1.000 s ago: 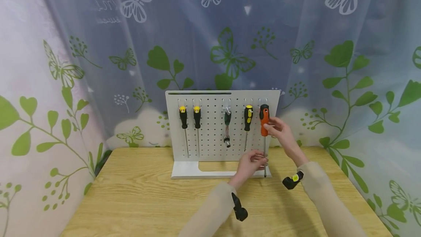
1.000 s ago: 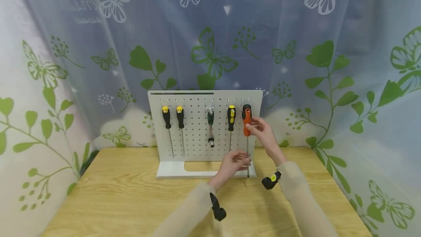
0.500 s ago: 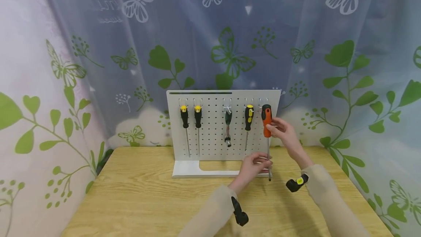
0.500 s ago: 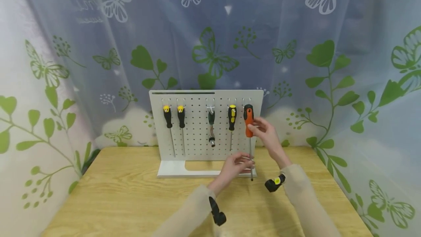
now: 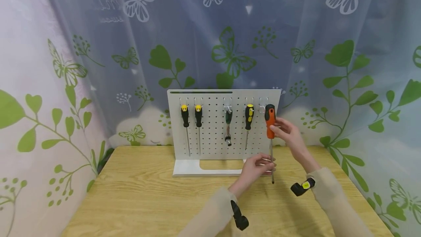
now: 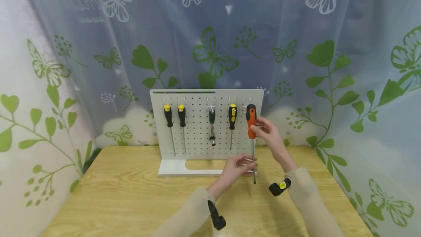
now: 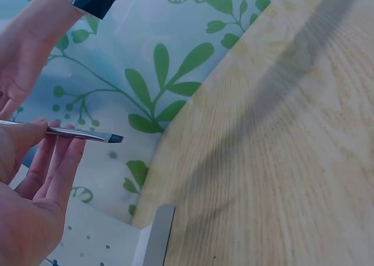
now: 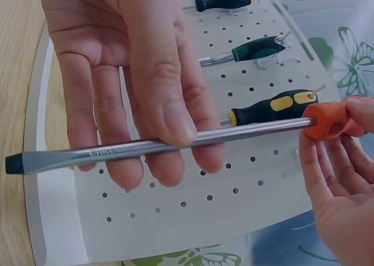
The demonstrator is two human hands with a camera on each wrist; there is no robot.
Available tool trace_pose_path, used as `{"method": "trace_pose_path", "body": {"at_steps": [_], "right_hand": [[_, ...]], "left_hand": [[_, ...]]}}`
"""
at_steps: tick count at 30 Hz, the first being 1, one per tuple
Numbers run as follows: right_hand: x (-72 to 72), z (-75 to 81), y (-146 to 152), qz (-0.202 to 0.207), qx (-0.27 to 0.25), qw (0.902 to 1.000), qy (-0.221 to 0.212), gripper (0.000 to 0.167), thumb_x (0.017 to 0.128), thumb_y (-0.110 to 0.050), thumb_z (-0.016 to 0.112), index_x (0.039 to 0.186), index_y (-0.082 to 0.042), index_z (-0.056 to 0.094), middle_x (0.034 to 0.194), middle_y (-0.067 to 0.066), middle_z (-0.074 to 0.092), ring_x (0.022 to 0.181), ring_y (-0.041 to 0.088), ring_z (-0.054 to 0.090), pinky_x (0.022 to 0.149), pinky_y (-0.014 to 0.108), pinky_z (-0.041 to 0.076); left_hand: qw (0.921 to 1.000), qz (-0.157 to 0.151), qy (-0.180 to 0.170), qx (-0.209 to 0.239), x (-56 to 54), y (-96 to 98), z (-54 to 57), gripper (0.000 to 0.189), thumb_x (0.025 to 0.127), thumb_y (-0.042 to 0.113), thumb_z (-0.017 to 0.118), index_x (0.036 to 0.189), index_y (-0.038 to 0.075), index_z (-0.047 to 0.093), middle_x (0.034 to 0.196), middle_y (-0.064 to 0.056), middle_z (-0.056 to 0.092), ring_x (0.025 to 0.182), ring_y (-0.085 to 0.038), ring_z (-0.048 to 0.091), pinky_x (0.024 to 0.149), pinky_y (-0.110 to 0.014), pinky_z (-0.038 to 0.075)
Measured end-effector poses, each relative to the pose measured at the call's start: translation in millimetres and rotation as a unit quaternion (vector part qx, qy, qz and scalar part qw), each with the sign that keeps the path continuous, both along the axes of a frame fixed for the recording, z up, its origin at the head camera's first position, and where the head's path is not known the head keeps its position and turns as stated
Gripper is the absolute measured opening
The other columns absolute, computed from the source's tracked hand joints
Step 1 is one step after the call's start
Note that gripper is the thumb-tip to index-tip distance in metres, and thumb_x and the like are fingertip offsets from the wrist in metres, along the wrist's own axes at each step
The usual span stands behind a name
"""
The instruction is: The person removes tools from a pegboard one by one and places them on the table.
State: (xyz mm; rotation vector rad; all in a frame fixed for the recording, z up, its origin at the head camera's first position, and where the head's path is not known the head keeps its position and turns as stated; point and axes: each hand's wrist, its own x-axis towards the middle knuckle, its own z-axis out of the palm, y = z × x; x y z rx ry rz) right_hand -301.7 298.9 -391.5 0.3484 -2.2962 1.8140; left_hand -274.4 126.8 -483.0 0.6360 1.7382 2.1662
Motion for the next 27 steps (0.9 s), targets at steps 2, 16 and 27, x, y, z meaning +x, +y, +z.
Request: {"method": "trace_pose_path", "body": {"at_steps": [2, 16, 27], "right_hand": [[2.4, 0.0, 0.8, 0.006, -0.003, 1.0000, 0.000, 0.059, 0.104, -0.019, 0.058, 0.151, 0.008, 0.035, 0.112, -0.018, 0.061, 0.105, -0.004, 0.060, 0.089, 0.014, 0.053], [19.8, -8.0, 6.3, 0.019, 0.005, 0.9989, -0.042, 0.062, 0.104, -0.021, 0.059, 0.153, 0.006, 0.031, 0.120, -0.011, 0.059, 0.108, -0.002, 0.059, 0.093, 0.018, 0.053], [32.4, -37.8, 8.5, 0.008, 0.013, 0.9964, -0.083, 0.065, 0.104, -0.026, 0.060, 0.154, 0.005, 0.031, 0.137, 0.018, 0.054, 0.104, -0.005, 0.061, 0.089, 0.017, 0.054]], "left_hand": [[1.0000, -0.005, -0.001, 0.003, 2.8, -0.5, 0.0, 0.023, 0.097, 0.007, 0.067, 0.119, -0.002, 0.068, 0.110, -0.019, 0.073, 0.097, -0.025, 0.073, 0.093, -0.054, 0.057], [0.9997, -0.018, -0.019, 0.002, 27.4, -4.8, -6.7, 0.023, 0.097, 0.002, 0.067, 0.118, -0.007, 0.067, 0.110, -0.026, 0.071, 0.090, -0.016, 0.073, 0.089, -0.051, 0.060], [0.9984, -0.002, -0.057, -0.004, 46.4, -2.3, -28.5, 0.019, 0.094, -0.004, 0.068, 0.110, -0.012, 0.068, 0.099, -0.019, 0.073, 0.078, -0.007, 0.068, 0.079, -0.038, 0.064]]}}
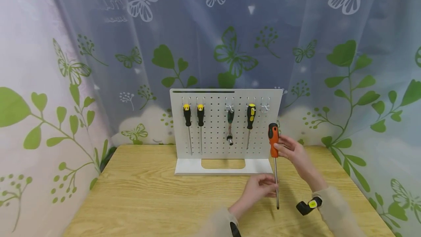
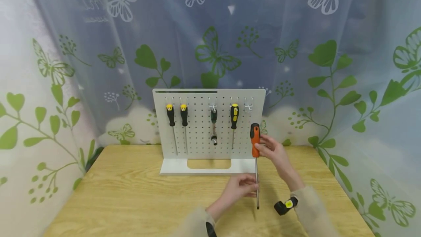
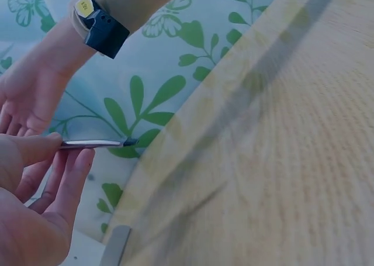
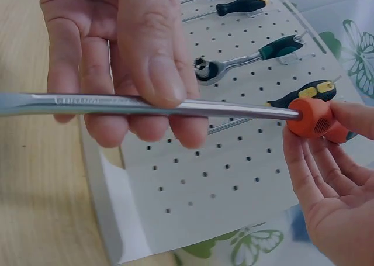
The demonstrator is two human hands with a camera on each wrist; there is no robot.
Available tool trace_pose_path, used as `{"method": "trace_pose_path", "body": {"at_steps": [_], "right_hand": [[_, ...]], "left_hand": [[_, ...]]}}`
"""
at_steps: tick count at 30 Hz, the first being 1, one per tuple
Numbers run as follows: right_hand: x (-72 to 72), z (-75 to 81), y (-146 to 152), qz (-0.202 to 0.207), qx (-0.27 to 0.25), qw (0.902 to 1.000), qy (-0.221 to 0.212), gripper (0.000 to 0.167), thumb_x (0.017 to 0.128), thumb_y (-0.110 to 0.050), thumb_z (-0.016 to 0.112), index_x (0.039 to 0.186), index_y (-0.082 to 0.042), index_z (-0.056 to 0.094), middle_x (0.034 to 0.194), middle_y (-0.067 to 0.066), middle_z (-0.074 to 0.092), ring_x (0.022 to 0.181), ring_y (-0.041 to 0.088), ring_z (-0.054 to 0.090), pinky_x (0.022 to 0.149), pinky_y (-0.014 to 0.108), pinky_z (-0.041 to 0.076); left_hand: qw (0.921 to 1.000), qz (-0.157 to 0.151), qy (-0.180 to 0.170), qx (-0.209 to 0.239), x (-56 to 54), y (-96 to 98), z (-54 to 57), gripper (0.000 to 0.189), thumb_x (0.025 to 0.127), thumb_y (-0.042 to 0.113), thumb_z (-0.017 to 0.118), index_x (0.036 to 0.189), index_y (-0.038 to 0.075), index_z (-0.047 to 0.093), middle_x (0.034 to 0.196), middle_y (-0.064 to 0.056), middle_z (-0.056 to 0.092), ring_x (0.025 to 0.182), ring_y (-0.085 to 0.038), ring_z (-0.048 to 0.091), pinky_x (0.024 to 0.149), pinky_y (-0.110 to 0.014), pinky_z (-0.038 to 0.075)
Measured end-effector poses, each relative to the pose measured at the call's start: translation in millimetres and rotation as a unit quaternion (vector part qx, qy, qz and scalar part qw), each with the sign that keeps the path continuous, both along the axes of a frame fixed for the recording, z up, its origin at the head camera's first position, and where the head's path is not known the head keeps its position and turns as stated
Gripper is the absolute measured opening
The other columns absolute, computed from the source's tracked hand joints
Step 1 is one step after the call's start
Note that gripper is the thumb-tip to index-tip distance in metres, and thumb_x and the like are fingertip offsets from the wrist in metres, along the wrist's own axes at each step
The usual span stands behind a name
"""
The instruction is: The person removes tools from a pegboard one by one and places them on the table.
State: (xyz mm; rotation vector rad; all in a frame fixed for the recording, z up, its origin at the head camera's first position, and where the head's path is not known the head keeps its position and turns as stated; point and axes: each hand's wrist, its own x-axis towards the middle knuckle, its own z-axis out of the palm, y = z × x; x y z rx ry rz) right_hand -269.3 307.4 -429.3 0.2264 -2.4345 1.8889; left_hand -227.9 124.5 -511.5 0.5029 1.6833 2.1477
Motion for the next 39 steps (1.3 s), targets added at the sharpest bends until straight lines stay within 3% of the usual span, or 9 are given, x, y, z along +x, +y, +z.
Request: {"method": "trace_pose_path", "body": {"at_steps": [4, 10, 16, 20, 25, 30, 39], "right_hand": [[3.8, -13.2, -0.3, -0.002, -0.005, 0.9999, -0.010, 0.065, 0.104, -0.024, 0.060, 0.154, 0.006, 0.031, 0.139, 0.025, 0.050, 0.103, -0.004, 0.061, 0.088, 0.018, 0.055], [10.8, -33.3, -0.8, -0.009, -0.014, 0.9995, -0.027, 0.062, 0.104, -0.021, 0.059, 0.153, 0.008, 0.032, 0.142, 0.030, 0.048, 0.101, -0.004, 0.061, 0.086, 0.018, 0.055], [16.0, -53.2, -0.2, -0.010, -0.023, 0.9985, -0.049, 0.062, 0.104, -0.021, 0.060, 0.152, 0.008, 0.034, 0.144, 0.031, 0.046, 0.101, -0.002, 0.062, 0.087, 0.021, 0.056], [18.4, -65.0, -0.8, -0.014, -0.028, 0.9974, -0.065, 0.063, 0.102, -0.020, 0.062, 0.152, 0.006, 0.034, 0.142, 0.031, 0.048, 0.101, 0.001, 0.063, 0.087, 0.022, 0.057], [22.1, -77.4, -2.6, -0.006, -0.037, 0.9968, -0.070, 0.063, 0.102, -0.018, 0.062, 0.153, 0.005, 0.032, 0.141, 0.034, 0.048, 0.099, 0.006, 0.066, 0.087, 0.025, 0.058], [25.5, -88.5, -3.2, -0.011, -0.039, 0.9961, -0.078, 0.064, 0.101, -0.017, 0.062, 0.153, 0.004, 0.032, 0.141, 0.034, 0.049, 0.099, 0.006, 0.066, 0.086, 0.026, 0.058], [34.6, -106.7, -1.8, -0.009, -0.039, 0.9939, -0.103, 0.064, 0.101, -0.014, 0.063, 0.153, 0.006, 0.032, 0.144, 0.036, 0.045, 0.097, 0.013, 0.068, 0.085, 0.031, 0.060]], "left_hand": [[1.0000, -0.001, -0.009, 0.002, 6.7, -0.3, -7.9, 0.021, 0.093, -0.005, 0.068, 0.112, -0.014, 0.065, 0.089, -0.006, 0.073, 0.075, -0.008, 0.067, 0.077, -0.041, 0.064], [0.9999, 0.009, -0.010, -0.005, 19.9, -0.6, -12.9, 0.022, 0.093, -0.004, 0.068, 0.113, -0.011, 0.063, 0.086, -0.006, 0.072, 0.072, -0.012, 0.069, 0.078, -0.053, 0.062], [0.9984, 0.036, 0.002, -0.045, 30.5, 0.7, -17.8, 0.009, 0.091, -0.006, 0.069, 0.100, -0.008, 0.067, 0.082, -0.003, 0.069, 0.070, -0.020, 0.072, 0.071, -0.046, 0.064], [0.9967, 0.047, 0.011, -0.066, 35.7, 1.4, -22.7, 0.010, 0.089, -0.009, 0.070, 0.099, -0.008, 0.067, 0.081, -0.006, 0.070, 0.069, -0.020, 0.072, 0.067, -0.043, 0.065], [0.9969, 0.046, 0.003, -0.064, 42.3, 0.6, -26.5, 0.017, 0.086, -0.012, 0.071, 0.101, -0.005, 0.065, 0.081, -0.016, 0.074, 0.067, -0.021, 0.072, 0.065, -0.041, 0.065], [0.9956, 0.043, 0.009, -0.082, 46.6, 0.2, -30.8, 0.017, 0.086, -0.012, 0.072, 0.100, -0.005, 0.065, 0.080, -0.018, 0.074, 0.070, -0.030, 0.074, 0.062, -0.035, 0.064], [0.9908, 0.023, -0.009, -0.133, 53.8, -2.7, -37.9, 0.016, 0.085, -0.009, 0.074, 0.089, 0.001, 0.064, 0.073, -0.007, 0.072, 0.067, -0.034, 0.074, 0.057, -0.029, 0.063]]}}
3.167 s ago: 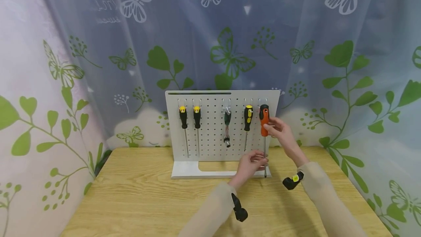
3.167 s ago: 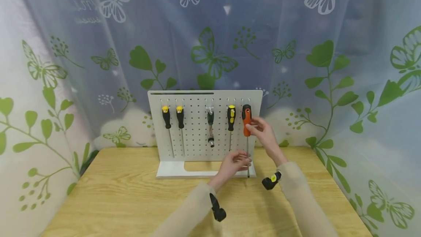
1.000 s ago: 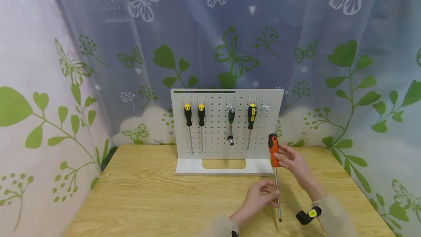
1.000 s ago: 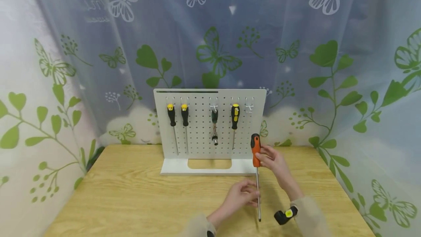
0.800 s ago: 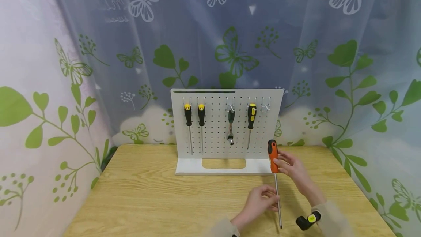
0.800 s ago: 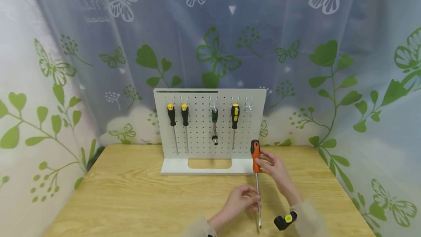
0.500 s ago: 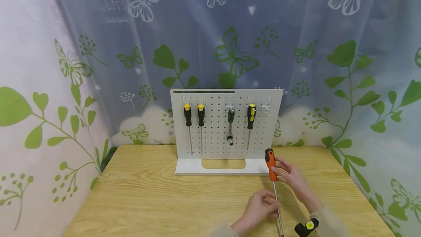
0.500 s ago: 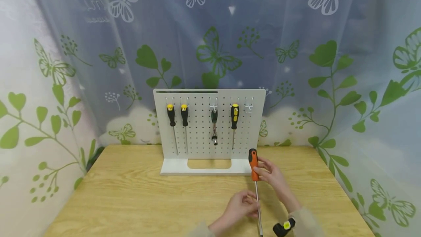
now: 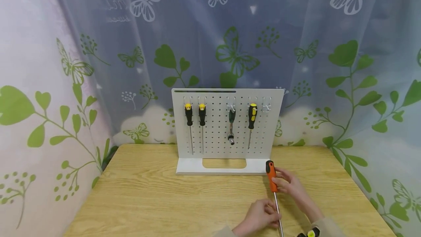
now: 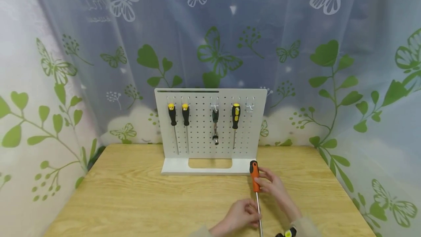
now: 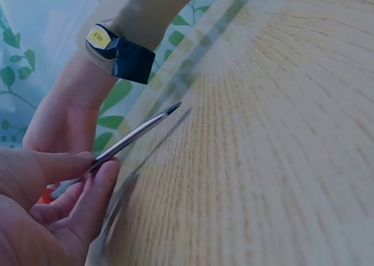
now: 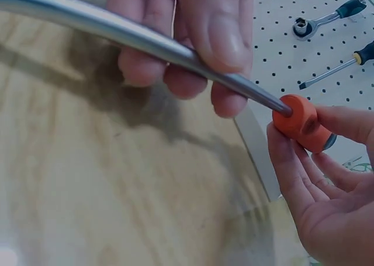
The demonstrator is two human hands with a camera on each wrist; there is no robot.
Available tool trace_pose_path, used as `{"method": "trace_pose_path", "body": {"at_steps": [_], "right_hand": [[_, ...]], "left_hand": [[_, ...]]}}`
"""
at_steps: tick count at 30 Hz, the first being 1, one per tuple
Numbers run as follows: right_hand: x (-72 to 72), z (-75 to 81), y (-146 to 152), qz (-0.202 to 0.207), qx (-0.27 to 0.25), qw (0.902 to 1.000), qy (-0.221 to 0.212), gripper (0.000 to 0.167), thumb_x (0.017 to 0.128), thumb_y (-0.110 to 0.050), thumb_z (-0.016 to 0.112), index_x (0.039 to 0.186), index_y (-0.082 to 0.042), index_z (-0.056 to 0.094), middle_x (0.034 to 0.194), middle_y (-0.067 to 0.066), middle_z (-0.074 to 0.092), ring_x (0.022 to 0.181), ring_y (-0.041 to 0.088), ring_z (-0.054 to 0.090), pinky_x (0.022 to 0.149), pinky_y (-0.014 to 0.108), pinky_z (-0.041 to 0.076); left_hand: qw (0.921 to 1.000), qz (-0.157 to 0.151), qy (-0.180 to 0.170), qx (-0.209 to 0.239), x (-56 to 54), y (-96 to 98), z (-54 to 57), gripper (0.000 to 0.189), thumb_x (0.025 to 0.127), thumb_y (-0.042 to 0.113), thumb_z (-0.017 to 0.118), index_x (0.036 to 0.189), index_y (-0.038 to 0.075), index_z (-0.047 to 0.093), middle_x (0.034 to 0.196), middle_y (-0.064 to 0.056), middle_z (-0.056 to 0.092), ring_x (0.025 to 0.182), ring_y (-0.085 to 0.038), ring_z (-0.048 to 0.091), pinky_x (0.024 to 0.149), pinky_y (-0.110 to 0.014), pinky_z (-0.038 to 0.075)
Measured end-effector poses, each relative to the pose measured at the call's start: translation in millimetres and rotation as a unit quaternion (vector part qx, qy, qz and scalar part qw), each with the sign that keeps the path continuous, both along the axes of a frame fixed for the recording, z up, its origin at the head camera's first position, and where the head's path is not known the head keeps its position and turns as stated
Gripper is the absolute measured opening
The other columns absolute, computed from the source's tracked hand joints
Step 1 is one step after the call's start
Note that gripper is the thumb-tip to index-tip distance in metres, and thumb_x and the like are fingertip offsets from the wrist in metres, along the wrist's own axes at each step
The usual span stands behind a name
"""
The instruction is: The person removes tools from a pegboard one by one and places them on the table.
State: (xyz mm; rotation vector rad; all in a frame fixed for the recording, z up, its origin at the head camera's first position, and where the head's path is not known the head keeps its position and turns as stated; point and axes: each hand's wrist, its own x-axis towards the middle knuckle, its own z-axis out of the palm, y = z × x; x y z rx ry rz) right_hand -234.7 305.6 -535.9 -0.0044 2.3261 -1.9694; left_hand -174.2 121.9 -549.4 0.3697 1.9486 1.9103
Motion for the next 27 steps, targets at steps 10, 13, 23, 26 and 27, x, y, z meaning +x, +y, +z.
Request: {"method": "trace_pose_path", "body": {"at_steps": [10, 13, 23, 26, 27], "right_hand": [[7.7, -9.4, 0.7, 0.013, 0.008, 0.9998, -0.008, 0.066, 0.098, -0.008, 0.066, 0.150, 0.012, 0.032, 0.135, 0.038, 0.052, 0.096, 0.011, 0.067, 0.082, 0.028, 0.060], [9.2, -12.6, 2.0, 0.032, 0.007, 0.9995, -0.005, 0.067, 0.098, -0.007, 0.066, 0.148, 0.017, 0.029, 0.134, 0.042, 0.051, 0.096, 0.012, 0.068, 0.081, 0.029, 0.061], [11.6, -11.6, 0.3, 0.038, 0.026, 0.9987, -0.023, 0.069, 0.097, -0.008, 0.068, 0.147, 0.018, 0.029, 0.130, 0.041, 0.055, 0.095, 0.019, 0.069, 0.078, 0.031, 0.062], [12.3, -11.0, -0.1, 0.032, 0.038, 0.9986, -0.020, 0.068, 0.096, -0.008, 0.069, 0.146, 0.018, 0.032, 0.128, 0.040, 0.056, 0.093, 0.021, 0.069, 0.076, 0.032, 0.062], [12.7, -11.0, -0.3, 0.029, 0.041, 0.9986, -0.018, 0.066, 0.095, -0.007, 0.069, 0.145, 0.018, 0.034, 0.128, 0.040, 0.056, 0.092, 0.022, 0.069, 0.075, 0.033, 0.062]], "left_hand": [[0.9959, -0.016, 0.046, -0.076, 5.9, -1.9, 0.5, 0.018, 0.083, -0.004, 0.079, 0.080, 0.004, 0.064, 0.064, -0.007, 0.071, 0.058, -0.021, 0.072, 0.049, -0.020, 0.056], [0.9930, -0.013, 0.057, -0.103, 7.4, -0.5, 1.2, 0.020, 0.082, -0.003, 0.081, 0.076, 0.006, 0.064, 0.062, -0.006, 0.071, 0.055, -0.017, 0.071, 0.047, -0.017, 0.054], [0.9839, -0.001, 0.082, -0.158, 6.9, 5.0, 5.4, 0.025, 0.083, 0.002, 0.081, 0.074, 0.011, 0.060, 0.056, 0.001, 0.067, 0.050, -0.010, 0.068, 0.044, -0.014, 0.049], [0.9801, -0.007, 0.098, -0.173, 5.3, 5.7, 4.3, 0.025, 0.084, 0.004, 0.080, 0.070, 0.012, 0.061, 0.054, -0.001, 0.067, 0.048, -0.009, 0.067, 0.044, -0.013, 0.050], [0.9789, -0.009, 0.102, -0.177, 4.7, 5.9, 3.8, 0.025, 0.085, 0.004, 0.080, 0.069, 0.011, 0.062, 0.053, -0.002, 0.067, 0.047, -0.009, 0.067, 0.044, -0.013, 0.050]]}}
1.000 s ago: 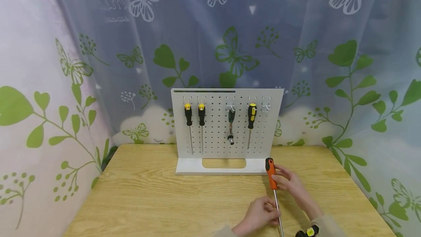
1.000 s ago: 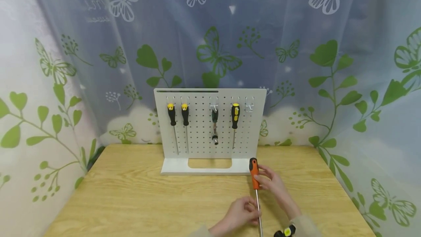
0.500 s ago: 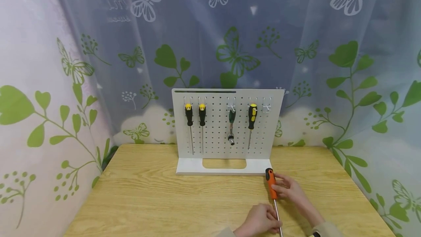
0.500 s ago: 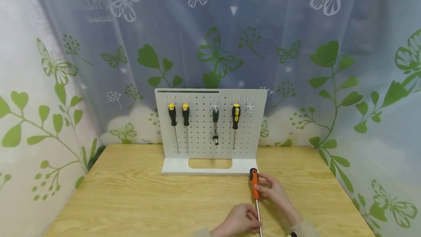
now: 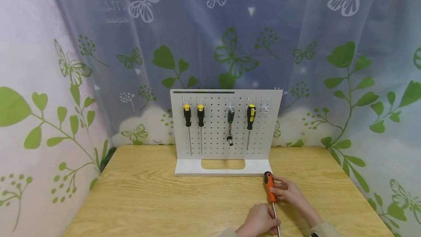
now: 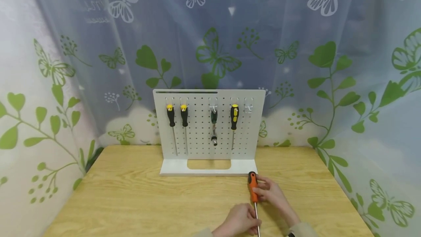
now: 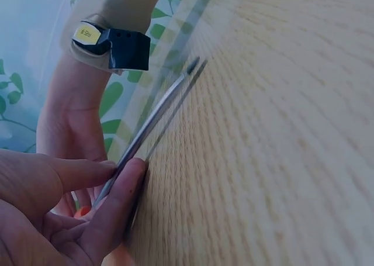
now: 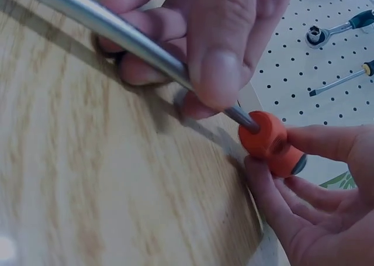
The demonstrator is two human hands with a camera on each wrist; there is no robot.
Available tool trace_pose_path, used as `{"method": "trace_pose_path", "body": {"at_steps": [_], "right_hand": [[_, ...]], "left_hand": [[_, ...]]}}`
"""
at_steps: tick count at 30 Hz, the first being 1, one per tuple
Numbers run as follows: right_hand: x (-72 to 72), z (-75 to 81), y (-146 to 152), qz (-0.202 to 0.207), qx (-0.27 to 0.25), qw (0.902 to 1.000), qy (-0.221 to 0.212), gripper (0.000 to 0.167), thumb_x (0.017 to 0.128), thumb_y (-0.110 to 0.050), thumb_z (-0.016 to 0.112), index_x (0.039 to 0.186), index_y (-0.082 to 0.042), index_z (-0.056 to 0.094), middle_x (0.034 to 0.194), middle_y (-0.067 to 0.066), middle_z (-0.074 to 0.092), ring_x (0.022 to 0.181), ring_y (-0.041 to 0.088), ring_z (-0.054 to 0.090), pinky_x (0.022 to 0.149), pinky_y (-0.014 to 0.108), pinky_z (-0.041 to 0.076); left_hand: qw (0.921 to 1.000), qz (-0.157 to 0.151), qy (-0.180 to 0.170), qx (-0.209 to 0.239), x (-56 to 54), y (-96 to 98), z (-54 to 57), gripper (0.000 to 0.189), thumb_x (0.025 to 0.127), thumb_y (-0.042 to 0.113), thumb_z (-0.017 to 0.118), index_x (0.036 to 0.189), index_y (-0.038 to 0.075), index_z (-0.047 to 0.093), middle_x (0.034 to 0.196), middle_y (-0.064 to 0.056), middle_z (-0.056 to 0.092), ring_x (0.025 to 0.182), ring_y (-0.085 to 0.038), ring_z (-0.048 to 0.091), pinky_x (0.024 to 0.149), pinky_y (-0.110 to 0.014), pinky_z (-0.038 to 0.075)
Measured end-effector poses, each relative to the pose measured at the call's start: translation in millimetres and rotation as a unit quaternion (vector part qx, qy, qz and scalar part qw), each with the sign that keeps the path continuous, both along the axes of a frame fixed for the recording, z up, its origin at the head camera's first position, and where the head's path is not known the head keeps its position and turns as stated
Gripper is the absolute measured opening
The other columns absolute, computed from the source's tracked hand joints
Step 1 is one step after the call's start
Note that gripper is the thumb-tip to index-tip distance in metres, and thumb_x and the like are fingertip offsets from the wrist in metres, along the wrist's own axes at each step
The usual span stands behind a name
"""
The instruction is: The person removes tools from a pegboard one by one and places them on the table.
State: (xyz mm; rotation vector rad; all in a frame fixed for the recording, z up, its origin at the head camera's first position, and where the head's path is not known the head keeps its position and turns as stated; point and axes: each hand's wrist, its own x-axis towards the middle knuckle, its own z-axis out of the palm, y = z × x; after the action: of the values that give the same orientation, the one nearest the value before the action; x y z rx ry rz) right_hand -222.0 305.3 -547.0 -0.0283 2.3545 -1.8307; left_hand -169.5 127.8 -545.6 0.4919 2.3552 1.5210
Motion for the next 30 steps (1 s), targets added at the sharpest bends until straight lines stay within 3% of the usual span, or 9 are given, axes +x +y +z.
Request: {"method": "trace_pose_path", "body": {"at_steps": [7, 14, 21, 30], "right_hand": [[2.7, 0.8, -3.5, -0.006, 0.031, 0.9995, 0.005, 0.063, 0.093, -0.006, 0.071, 0.144, 0.015, 0.040, 0.130, 0.039, 0.053, 0.092, 0.025, 0.069, 0.073, 0.034, 0.062], [2.8, 5.4, -8.2, -0.013, 0.042, 0.9990, 0.009, 0.060, 0.092, -0.005, 0.070, 0.141, 0.016, 0.043, 0.128, 0.038, 0.054, 0.095, 0.025, 0.068, 0.073, 0.035, 0.063], [3.7, 6.9, -12.9, -0.048, 0.047, 0.9977, 0.005, 0.057, 0.088, 0.001, 0.071, 0.138, 0.016, 0.047, 0.124, 0.034, 0.058, 0.085, 0.021, 0.068, 0.068, 0.035, 0.063], [4.2, 8.7, -14.7, -0.059, 0.061, 0.9963, 0.010, 0.056, 0.088, 0.002, 0.071, 0.137, 0.018, 0.047, 0.123, 0.036, 0.057, 0.079, 0.024, 0.069, 0.065, 0.036, 0.063]], "left_hand": [[0.9998, -0.014, 0.005, -0.016, -3.5, 2.6, -2.7, 0.023, 0.089, 0.009, 0.076, 0.067, 0.010, 0.069, 0.054, -0.001, 0.068, 0.047, -0.008, 0.067, 0.050, -0.011, 0.051], [0.9998, -0.008, 0.010, -0.015, -4.7, 3.6, -0.7, 0.021, 0.088, 0.008, 0.076, 0.067, 0.008, 0.073, 0.054, 0.001, 0.068, 0.046, -0.007, 0.066, 0.050, -0.010, 0.051], [0.9987, 0.000, 0.031, -0.040, -4.7, 4.9, 0.3, 0.024, 0.089, 0.014, 0.077, 0.065, 0.011, 0.074, 0.052, 0.001, 0.067, 0.045, -0.007, 0.066, 0.067, -0.003, 0.050], [0.9992, 0.005, 0.016, -0.036, -4.7, 6.4, 1.2, 0.022, 0.087, 0.011, 0.077, 0.066, 0.011, 0.073, 0.053, 0.001, 0.068, 0.046, -0.008, 0.067, 0.055, -0.007, 0.051]]}}
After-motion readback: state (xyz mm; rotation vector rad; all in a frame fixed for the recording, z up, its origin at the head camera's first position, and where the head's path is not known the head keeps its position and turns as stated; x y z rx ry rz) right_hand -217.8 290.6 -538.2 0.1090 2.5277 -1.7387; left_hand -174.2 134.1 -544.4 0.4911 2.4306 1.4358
